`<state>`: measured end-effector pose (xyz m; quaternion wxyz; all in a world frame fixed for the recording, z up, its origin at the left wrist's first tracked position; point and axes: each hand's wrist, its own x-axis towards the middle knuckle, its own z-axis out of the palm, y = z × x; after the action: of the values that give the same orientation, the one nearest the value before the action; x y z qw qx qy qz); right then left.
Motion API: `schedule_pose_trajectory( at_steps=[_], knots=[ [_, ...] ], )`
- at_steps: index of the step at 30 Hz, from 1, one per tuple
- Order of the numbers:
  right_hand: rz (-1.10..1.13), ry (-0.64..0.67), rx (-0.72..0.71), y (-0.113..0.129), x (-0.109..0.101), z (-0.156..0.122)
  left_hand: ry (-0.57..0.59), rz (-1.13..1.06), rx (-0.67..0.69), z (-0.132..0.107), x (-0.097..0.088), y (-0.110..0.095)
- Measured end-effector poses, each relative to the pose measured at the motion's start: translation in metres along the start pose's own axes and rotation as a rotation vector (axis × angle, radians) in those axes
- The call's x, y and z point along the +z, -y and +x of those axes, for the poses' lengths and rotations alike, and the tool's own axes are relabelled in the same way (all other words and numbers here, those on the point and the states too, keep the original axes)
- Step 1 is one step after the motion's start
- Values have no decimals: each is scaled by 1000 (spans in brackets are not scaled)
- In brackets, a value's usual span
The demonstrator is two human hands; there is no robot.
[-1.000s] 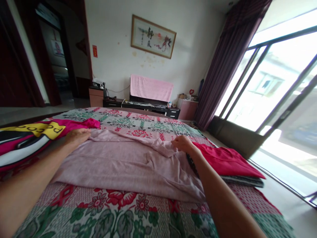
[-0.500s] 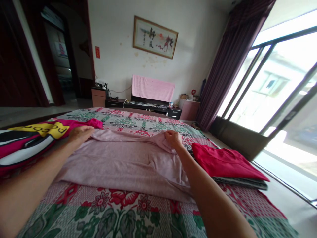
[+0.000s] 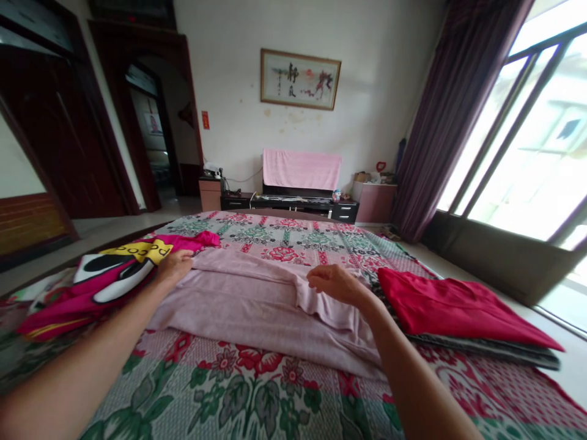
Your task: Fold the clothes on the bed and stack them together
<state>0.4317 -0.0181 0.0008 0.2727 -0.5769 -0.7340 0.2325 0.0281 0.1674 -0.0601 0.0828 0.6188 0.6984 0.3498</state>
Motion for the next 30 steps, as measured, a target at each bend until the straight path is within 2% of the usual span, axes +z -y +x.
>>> schedule_pose_trajectory(
  at_steps=[4, 7, 11, 14, 16, 18, 21, 25, 30],
  knots=[
    [-126, -171, -100, -4, 19, 5, 12, -108, -11, -7, 0, 19],
    [-229, -244, -184, -4, 38, 10, -28, -101, 14, -10, -7, 22],
    [-334, -207, -257, 1, 63, 15, -64, 7, 190, -9, -12, 18],
    [-417, -186, -185, 2, 75, 19, -22, 116, 369, -8, -6, 19],
    [-456, -181, -119, -1, 79, 22, 11, 199, 415, -8, 0, 21],
    [-467, -188, -74, -4, 80, 25, 44, 263, 396, -9, 4, 21],
    [-447, -221, -51, -10, 81, 27, 91, 280, 296, -11, 0, 15],
    [-438, -221, -83, -17, 81, 28, 115, 196, 154, -8, -15, 8],
    [-437, -247, -132, -23, 84, 28, 69, 179, 69, -1, -36, 17]
  ],
)
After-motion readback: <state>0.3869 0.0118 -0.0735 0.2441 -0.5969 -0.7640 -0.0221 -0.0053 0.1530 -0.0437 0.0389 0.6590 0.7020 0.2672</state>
